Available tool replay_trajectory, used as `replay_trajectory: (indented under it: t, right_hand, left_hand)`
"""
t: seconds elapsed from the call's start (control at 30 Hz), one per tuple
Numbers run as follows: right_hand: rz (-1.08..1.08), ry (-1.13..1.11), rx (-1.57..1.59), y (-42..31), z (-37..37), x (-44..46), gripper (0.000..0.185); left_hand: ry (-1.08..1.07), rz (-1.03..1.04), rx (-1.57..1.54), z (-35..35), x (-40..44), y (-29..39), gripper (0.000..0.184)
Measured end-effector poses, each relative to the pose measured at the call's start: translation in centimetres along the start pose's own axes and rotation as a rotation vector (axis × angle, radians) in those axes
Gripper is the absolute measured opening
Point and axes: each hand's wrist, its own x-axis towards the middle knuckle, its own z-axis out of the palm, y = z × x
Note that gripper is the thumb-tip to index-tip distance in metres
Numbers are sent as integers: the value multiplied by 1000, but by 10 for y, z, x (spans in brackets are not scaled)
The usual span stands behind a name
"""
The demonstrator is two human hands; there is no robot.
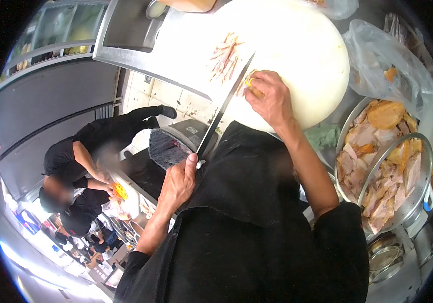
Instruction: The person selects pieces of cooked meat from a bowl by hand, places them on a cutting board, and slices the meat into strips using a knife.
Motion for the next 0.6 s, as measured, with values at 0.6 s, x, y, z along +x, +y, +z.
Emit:
replay_trajectory:
  t: [0.6]
  right_hand:
    - [87,54,93,-4,-23,-5,25]
  left_hand:
    - [12,-29,-26,-9,29,28,71]
